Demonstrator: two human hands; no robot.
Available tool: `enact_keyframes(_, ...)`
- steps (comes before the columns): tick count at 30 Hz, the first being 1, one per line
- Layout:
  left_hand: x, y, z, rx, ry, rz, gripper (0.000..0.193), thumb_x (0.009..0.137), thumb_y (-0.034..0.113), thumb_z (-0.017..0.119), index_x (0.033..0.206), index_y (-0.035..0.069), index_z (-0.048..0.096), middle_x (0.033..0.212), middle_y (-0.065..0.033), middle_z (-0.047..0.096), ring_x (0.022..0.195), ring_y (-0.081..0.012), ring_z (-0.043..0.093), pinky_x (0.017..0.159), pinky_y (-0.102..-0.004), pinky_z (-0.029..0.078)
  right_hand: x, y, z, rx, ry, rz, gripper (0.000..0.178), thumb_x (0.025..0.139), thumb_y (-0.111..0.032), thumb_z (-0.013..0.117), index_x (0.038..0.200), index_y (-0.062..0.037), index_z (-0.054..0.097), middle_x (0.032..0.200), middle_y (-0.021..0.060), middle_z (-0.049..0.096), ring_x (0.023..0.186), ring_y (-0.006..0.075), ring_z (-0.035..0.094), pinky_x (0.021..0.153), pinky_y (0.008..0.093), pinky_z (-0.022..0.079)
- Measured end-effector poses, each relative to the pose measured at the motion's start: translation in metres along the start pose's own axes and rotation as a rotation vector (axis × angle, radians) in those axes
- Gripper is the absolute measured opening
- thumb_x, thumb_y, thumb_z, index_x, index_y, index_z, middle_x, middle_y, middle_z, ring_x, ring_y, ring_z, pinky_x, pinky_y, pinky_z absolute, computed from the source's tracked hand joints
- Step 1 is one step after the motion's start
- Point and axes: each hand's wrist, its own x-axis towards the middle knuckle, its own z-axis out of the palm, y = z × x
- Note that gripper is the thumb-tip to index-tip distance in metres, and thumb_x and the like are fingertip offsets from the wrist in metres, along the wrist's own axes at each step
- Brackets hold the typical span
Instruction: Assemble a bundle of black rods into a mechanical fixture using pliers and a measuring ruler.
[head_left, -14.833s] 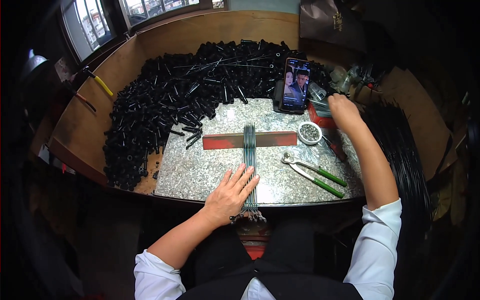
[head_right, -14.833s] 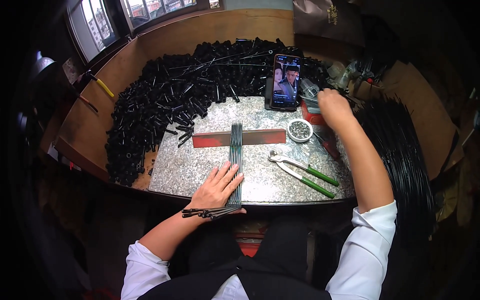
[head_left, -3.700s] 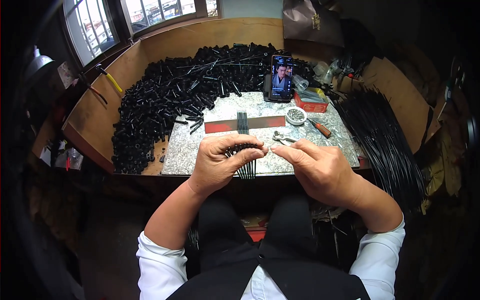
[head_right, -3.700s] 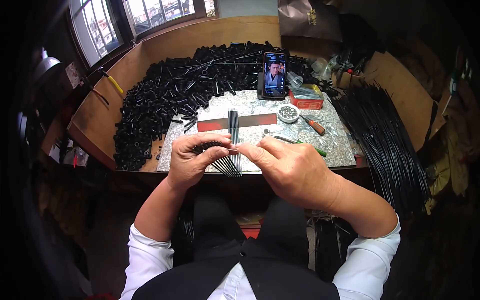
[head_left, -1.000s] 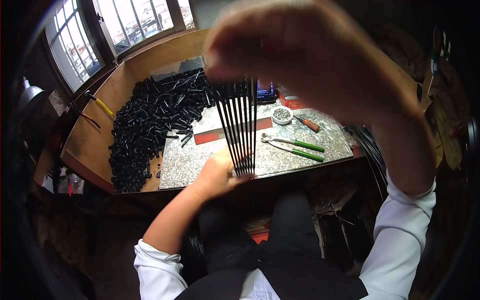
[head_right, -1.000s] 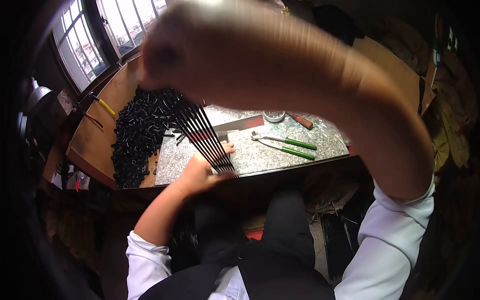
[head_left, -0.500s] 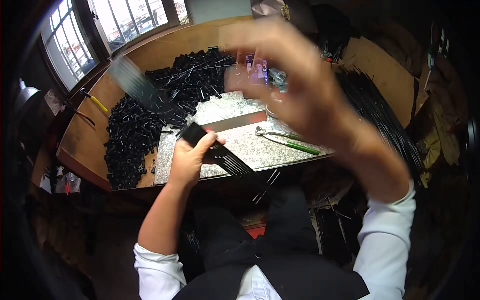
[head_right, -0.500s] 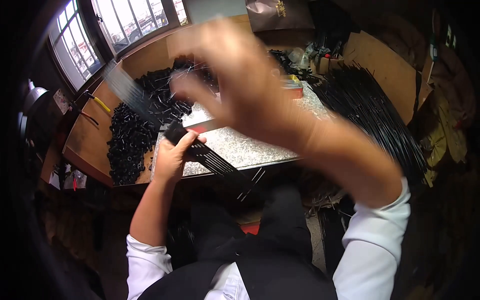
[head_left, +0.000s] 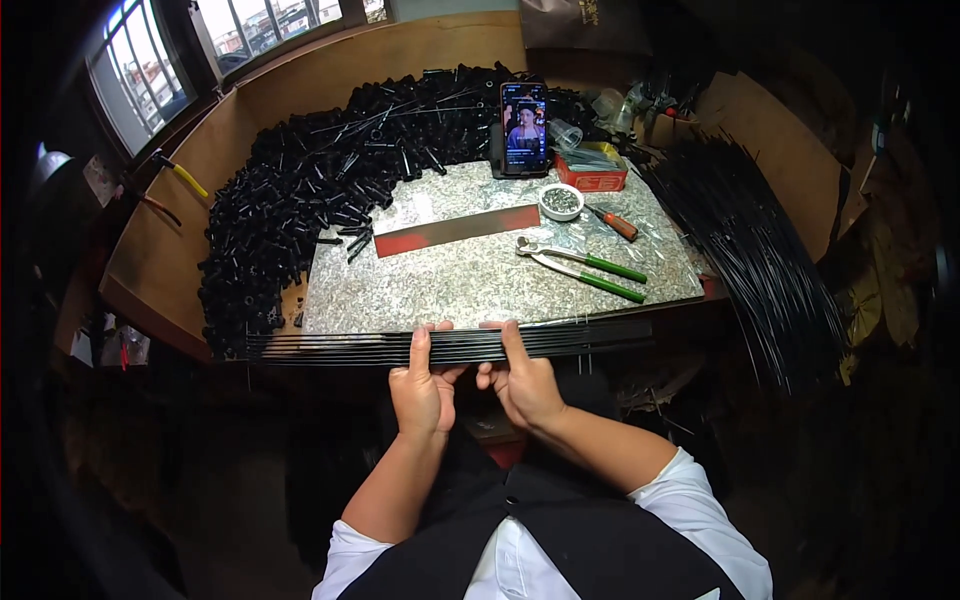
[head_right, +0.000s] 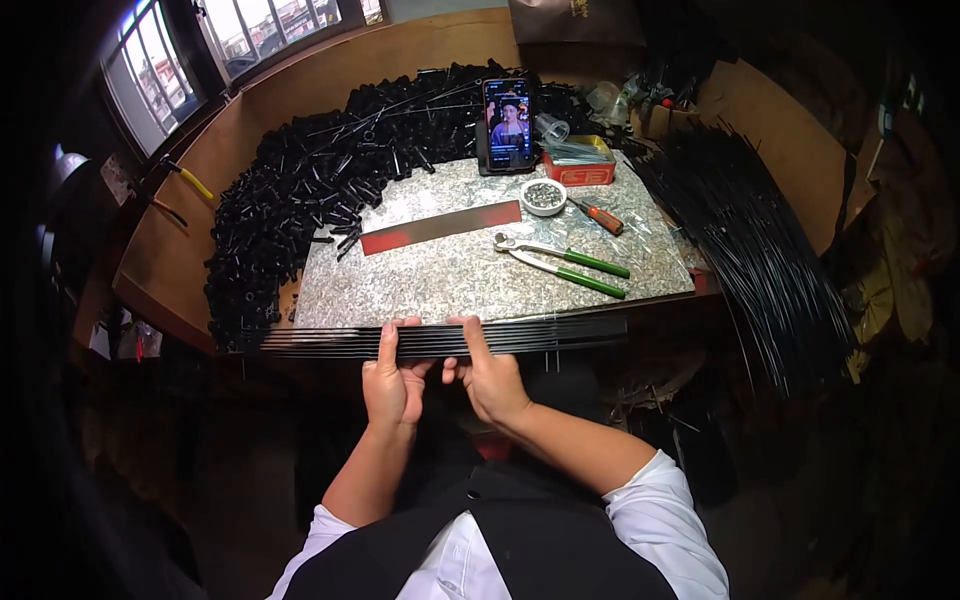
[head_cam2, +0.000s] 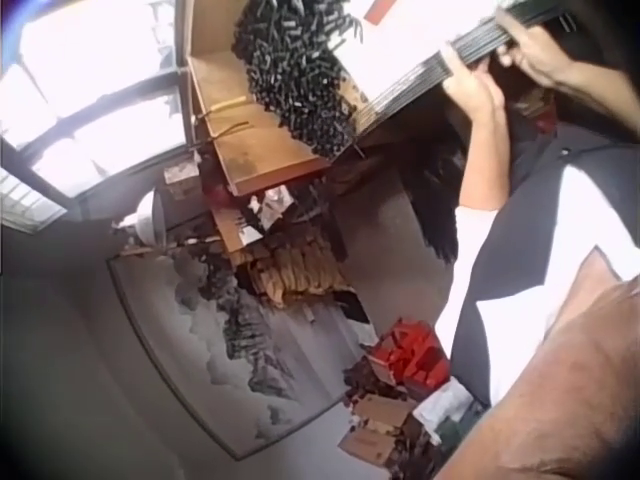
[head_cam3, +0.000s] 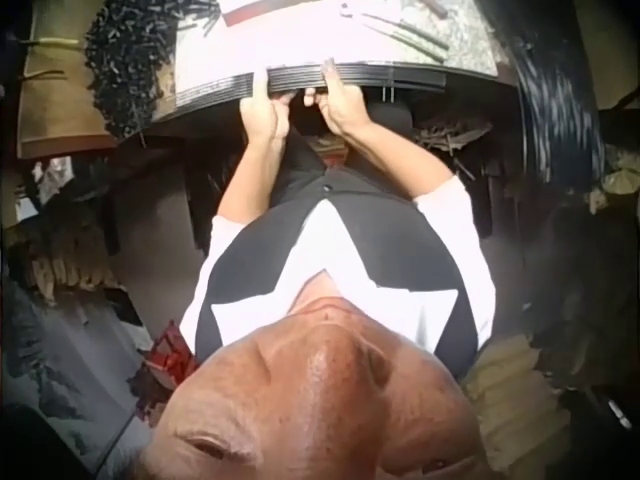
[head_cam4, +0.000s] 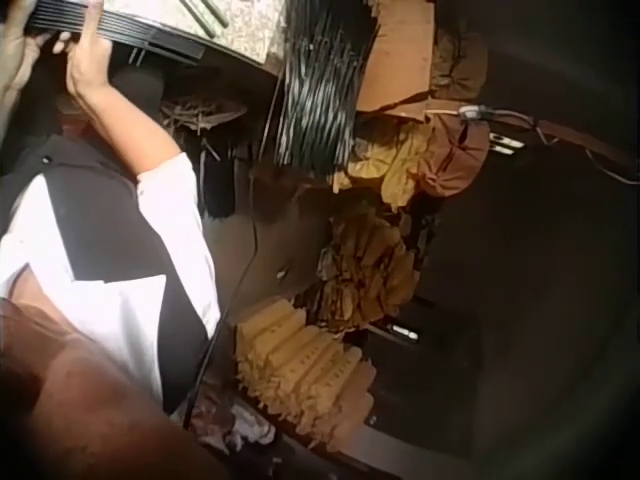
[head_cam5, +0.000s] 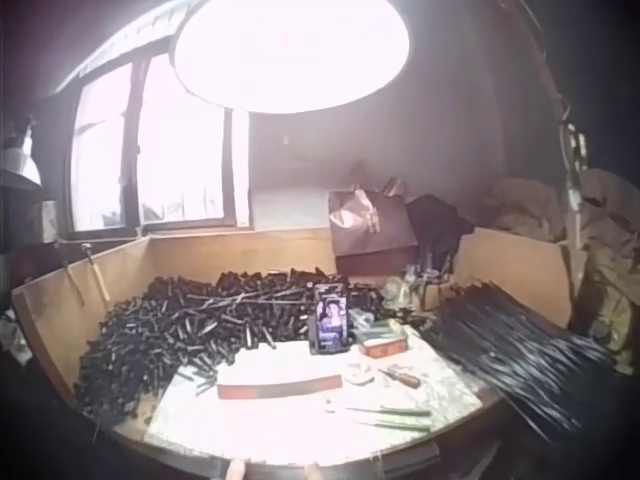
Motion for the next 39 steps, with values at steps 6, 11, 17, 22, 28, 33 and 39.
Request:
enact_keyframes(6, -0.025, -0.006, 0.002, 0.042, -0.355, -0.159, 0.045, 0.1, 0.035, 0.042, 0.123, -0.002, 0.045, 0.118, -0.022, 0.058, 0.103, -0.0269, 0.062, 0.087, -0.0374, 0.051, 0.016, -0.069, 0.0, -0.295, 0.066, -0.113, 0.031, 0.096, -0.026, 0.052, 0.1, 0.0039, 0.059, 0.08, 0.0093, 0.059, 0.054, 0.0136, 0.054, 0.045, 0.0274, 0.047)
enact_keyframes(11, -0.045, 0.0, -0.03, 0.419, -0.59, -0.455, 0.035, 0.096, 0.015, 0.05, 0.125, -0.004, 0.046, 0.105, -0.024, 0.064, 0.072, -0.0227, 0.068, 0.073, -0.0315, 0.055, 0.026, -0.153, 0.023, -0.69, -0.09, -0.214, 0.032, 0.092, -0.03, 0.057, 0.091, 0.0015, 0.062, 0.075, 0.0053, 0.057, 0.052, 0.0098, 0.053, 0.041, 0.0219, 0.044)
enact_keyframes(17, -0.05, 0.01, -0.033, 0.544, -0.625, -0.485, 0.029, 0.095, 0.011, 0.05, 0.12, -0.005, 0.05, 0.103, -0.0216, 0.065, 0.062, -0.019, 0.066, 0.067, -0.0302, 0.055, 0.028, -0.16, 0.028, -1.208, -0.406, -0.219, 0.016, 0.09, -0.019, 0.062, 0.086, -0.0034, 0.061, 0.062, -0.0018, 0.054, 0.05, 0.0059, 0.051, 0.042, 0.0198, 0.039)
enact_keyframes(22, -0.05, 0.021, -0.023, 0.495, -0.609, -0.184, 0.03, 0.094, 0.005, 0.052, 0.122, -0.005, 0.049, 0.112, -0.0192, 0.062, 0.098, -0.0241, 0.065, 0.087, -0.0324, 0.05, 0.024, -0.116, 0.011, -1.451, -0.68, -0.467, 0.019, 0.086, -0.02, 0.067, 0.09, -0.0016, 0.063, 0.073, 0.0086, 0.06, 0.066, 0.0185, 0.06, 0.061, 0.0317, 0.049)
enact_keyframes(28, -0.046, 0.056, -0.005, 0.521, -0.571, 0.14, 0.028, 0.093, -0.001, 0.051, 0.12, -0.007, 0.051, 0.118, -0.0163, 0.06, 0.11, -0.0211, 0.059, 0.096, -0.0312, 0.046, 0.023, -0.095, 0.006, -1.366, -0.849, -0.144, 0.031, 0.085, -0.027, 0.066, 0.099, -0.0001, 0.059, 0.089, 0.0211, 0.064, 0.084, 0.0342, 0.062, 0.074, 0.0393, 0.049)
enact_keyframes(33, -0.04, 0.076, 0.009, 0.529, -0.583, 0.229, 0.028, 0.092, -0.001, 0.052, 0.119, -0.007, 0.053, 0.119, -0.0157, 0.06, 0.11, -0.0203, 0.058, 0.097, -0.0306, 0.045, 0.021, -0.084, -0.001, -1.341, -0.816, 0.026, 0.022, 0.085, -0.023, 0.067, 0.091, -0.001, 0.064, 0.077, 0.0119, 0.062, 0.074, 0.0221, 0.062, 0.067, 0.0328, 0.049)
enact_keyframes(39, -0.031, 0.091, 0.041, 0.575, -0.576, 0.399, 0.033, 0.09, -0.002, 0.055, 0.123, -0.005, 0.051, 0.127, -0.0158, 0.055, 0.117, -0.0201, 0.054, 0.1, -0.0307, 0.042, 0.021, -0.089, 0.003, -1.333, -0.888, 0.023, 0.033, 0.087, -0.028, 0.064, 0.101, 0.0013, 0.059, 0.082, 0.0193, 0.064, 0.079, 0.0295, 0.065, 0.071, 0.0373, 0.05)
